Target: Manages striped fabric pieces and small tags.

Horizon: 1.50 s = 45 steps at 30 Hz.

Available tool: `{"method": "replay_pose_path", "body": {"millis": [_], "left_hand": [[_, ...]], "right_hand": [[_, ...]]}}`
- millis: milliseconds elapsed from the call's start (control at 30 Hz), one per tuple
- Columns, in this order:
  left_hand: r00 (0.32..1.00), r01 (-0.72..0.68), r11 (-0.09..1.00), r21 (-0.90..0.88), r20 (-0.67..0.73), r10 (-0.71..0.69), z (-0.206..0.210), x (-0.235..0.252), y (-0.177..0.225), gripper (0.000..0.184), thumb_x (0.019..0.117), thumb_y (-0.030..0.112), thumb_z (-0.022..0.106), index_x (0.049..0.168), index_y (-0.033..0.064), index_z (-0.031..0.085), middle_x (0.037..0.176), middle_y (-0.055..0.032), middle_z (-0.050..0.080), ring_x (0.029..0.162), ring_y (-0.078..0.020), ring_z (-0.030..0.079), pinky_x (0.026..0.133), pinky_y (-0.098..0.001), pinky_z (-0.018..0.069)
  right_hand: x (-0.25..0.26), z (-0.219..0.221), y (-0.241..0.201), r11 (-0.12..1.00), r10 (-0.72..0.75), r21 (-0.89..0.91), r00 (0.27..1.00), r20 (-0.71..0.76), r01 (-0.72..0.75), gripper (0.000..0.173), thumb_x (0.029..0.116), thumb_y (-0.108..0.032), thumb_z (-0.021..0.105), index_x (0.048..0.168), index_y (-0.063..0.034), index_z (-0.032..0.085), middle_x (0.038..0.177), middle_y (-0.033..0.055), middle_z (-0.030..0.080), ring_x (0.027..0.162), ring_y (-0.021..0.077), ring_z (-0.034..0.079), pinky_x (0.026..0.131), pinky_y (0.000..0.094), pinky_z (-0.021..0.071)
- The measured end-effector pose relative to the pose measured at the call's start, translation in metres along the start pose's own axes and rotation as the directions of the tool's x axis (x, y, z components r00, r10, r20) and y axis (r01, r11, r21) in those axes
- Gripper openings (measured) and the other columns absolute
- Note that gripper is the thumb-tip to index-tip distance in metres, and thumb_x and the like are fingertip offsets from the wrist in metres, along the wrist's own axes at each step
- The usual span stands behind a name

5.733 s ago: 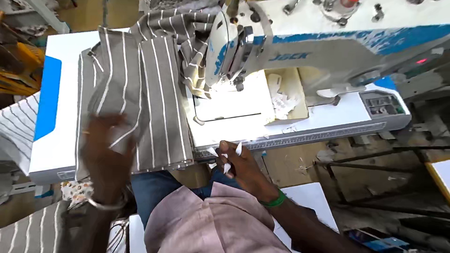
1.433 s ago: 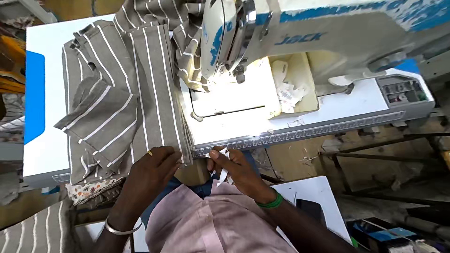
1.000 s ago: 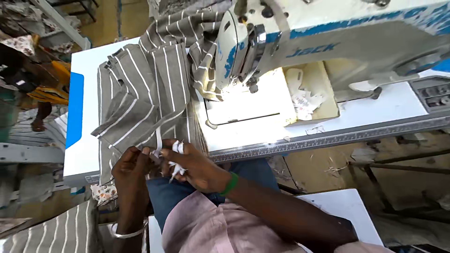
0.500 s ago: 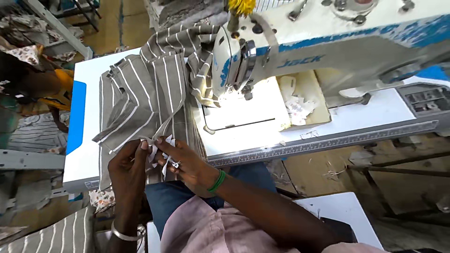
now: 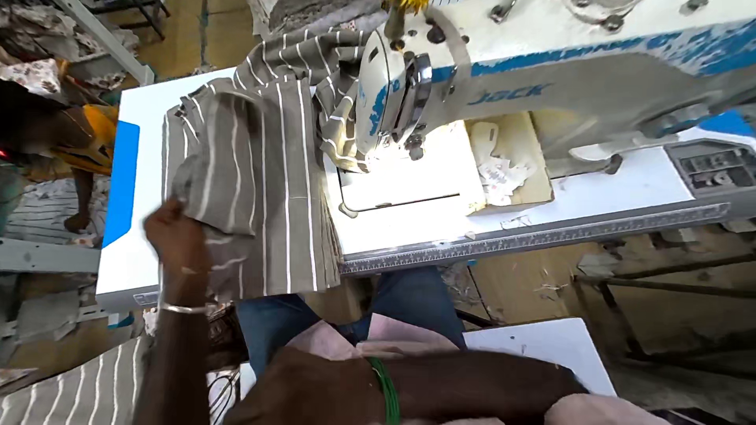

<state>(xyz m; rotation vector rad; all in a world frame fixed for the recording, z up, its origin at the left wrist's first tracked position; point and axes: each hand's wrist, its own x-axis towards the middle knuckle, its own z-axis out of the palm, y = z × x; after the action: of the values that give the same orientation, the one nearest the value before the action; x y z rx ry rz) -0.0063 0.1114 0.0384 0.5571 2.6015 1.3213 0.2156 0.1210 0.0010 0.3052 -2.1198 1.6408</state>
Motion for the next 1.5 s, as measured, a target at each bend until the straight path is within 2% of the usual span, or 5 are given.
{"method": "replay_pose_path", "body": {"millis": [433, 733, 1067, 1300, 1500], "left_hand": [[0.473, -0.819, 0.573, 0.019, 0.586, 0.658, 0.027, -0.079, -0.066, 0.045, 0.0929, 0.044, 0.073, 0.132, 0.0235, 0.069, 0.128, 0.0003, 0.064, 0.113, -0.0182, 0.062, 0.092, -0.0426, 0.0539], [0.977, 0.009, 0.870, -0.492, 0.191, 0.098, 0.015, -0.076, -0.046, 0.014, 0.1067, 0.025, 0.053, 0.105, 0.0220, 0.067, 0.081, 0.0093, 0.062, 0.064, -0.0018, 0.058, 0.058, -0.0188, 0.0525], [0.977, -0.090, 0.877, -0.471, 0.128, 0.168, 0.006, -0.076, -0.030, 0.019, 0.1046, 0.027, 0.059, 0.113, 0.0162, 0.073, 0.089, 0.0052, 0.071, 0.070, -0.0044, 0.065, 0.061, -0.0208, 0.0561], [0.997, -0.078, 0.994, 0.078, 0.012, 0.077, -0.018, -0.008, -0.032, 0.035, 0.1061, 0.036, 0.053, 0.112, 0.0037, 0.066, 0.091, -0.0054, 0.064, 0.076, -0.0099, 0.060, 0.073, -0.0384, 0.0553], [0.811, -0.474, 0.831, 0.292, -0.223, 0.541, -0.056, 0.013, -0.050, 0.051, 0.1061, 0.032, 0.056, 0.142, -0.0038, 0.052, 0.140, -0.0174, 0.059, 0.128, -0.0194, 0.058, 0.109, -0.0367, 0.0456]], "right_hand": [[-0.103, -0.119, 0.032, 0.711, 0.610, 0.632, 0.718, -0.337, -0.307, 0.049, 0.1073, -0.054, 0.040, 0.082, -0.0155, 0.055, 0.062, -0.0031, 0.044, 0.047, 0.0032, 0.039, 0.042, 0.0163, 0.0332], [-0.046, -0.097, 0.023, 0.615, 0.681, 0.637, 0.721, -0.130, -0.466, 0.030, 0.1076, -0.033, 0.052, 0.129, -0.0172, 0.065, 0.074, 0.0049, 0.058, 0.048, 0.0075, 0.049, 0.040, 0.0214, 0.0445], [0.061, -0.053, 0.056, 0.410, 0.696, 0.796, 0.717, 0.042, -0.445, 0.024, 0.1091, -0.029, 0.050, 0.113, -0.0080, 0.061, 0.075, 0.0011, 0.059, 0.054, 0.0042, 0.053, 0.045, 0.0169, 0.0424], [-0.020, -0.025, -0.023, 0.954, 0.100, 0.277, 0.993, 0.060, -0.113, 0.018, 0.1000, -0.011, 0.062, 0.102, 0.0030, 0.072, 0.089, 0.0108, 0.073, 0.083, 0.0159, 0.071, 0.077, 0.0345, 0.0581], [-0.084, -0.110, 0.011, 0.710, 0.625, 0.545, 0.756, -0.194, -0.447, 0.036, 0.1065, -0.046, 0.049, 0.097, -0.0161, 0.065, 0.065, -0.0042, 0.052, 0.051, 0.0011, 0.047, 0.045, 0.0159, 0.0402]]}}
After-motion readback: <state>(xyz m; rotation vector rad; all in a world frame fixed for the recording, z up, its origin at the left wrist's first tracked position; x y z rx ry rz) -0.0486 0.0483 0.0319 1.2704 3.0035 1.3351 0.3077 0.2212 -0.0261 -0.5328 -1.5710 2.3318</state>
